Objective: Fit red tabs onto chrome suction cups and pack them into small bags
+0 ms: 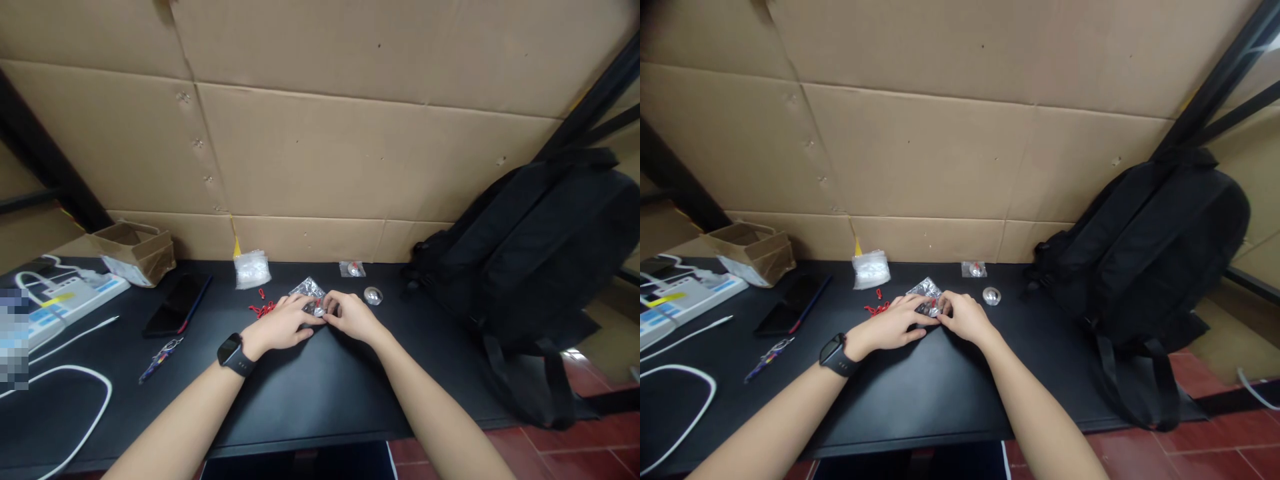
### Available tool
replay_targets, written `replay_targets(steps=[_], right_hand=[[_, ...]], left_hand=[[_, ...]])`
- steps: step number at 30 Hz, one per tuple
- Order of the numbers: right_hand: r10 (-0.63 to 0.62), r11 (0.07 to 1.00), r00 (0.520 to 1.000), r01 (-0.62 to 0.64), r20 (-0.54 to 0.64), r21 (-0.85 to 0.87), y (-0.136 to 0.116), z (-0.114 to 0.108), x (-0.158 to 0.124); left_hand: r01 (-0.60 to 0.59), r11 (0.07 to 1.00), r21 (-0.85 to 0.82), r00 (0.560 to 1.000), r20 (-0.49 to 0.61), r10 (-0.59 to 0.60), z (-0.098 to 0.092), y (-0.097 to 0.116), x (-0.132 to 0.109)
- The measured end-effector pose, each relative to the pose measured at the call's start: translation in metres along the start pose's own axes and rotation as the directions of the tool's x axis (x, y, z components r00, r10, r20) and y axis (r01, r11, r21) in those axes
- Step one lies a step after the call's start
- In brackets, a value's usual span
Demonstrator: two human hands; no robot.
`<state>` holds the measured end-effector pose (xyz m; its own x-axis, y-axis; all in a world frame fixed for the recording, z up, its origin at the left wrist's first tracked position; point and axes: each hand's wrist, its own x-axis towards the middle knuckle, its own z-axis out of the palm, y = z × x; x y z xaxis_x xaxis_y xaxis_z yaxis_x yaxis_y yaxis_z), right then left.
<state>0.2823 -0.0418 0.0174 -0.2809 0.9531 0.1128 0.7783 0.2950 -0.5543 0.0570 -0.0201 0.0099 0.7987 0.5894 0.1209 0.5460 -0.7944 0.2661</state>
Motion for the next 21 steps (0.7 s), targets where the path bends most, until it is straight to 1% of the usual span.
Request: replay_targets(steps=[2, 6, 11, 14, 17, 19, 21], right_hand=[[0.026, 1.0, 0.999, -0.027, -0.042, -0.014, 0.001, 0.002, 0.0], [0.061, 0.995, 0.978, -0.075, -0.198, -0.064, 0.0, 0.011, 0.003], [0.104, 0.983, 0.949, -0.144, -0.297, -0.116, 0.001, 0.024, 0.01], [0.075, 0.981, 0.945, -0.128, -0.317, -0.149, 0.003, 0.026, 0.013], [0.022, 0.982, 0.959, -0.074, -0.284, -0.173, 0.003, 0.027, 0.014], [0.033, 0.976, 0.957, -0.092, -0.288, -0.195, 0.001, 0.028, 0.015], [0.076, 0.963, 0.945, -0.152, -0.317, -0.222, -0.001, 0.03, 0.017]], left_hand=[[-0.001, 1.0, -0.001, 1.0, 0.007, 0.001, -0.001, 0.001, 0.0], [-0.03, 1.0, 0.006, 1.0, -0.009, 0.03, -0.003, 0.003, -0.001], [-0.048, 0.999, 0.02, 0.999, -0.013, 0.048, -0.007, 0.004, -0.002], [-0.038, 0.999, 0.035, 0.999, -0.026, 0.039, -0.008, 0.005, -0.002], [-0.012, 0.999, 0.044, 0.999, -0.034, 0.013, -0.008, 0.006, -0.002], [-0.015, 0.999, 0.033, 1.0, -0.025, 0.016, -0.008, 0.006, -0.002], [-0.022, 1.0, 0.018, 1.0, -0.021, 0.022, -0.008, 0.006, -0.002]])
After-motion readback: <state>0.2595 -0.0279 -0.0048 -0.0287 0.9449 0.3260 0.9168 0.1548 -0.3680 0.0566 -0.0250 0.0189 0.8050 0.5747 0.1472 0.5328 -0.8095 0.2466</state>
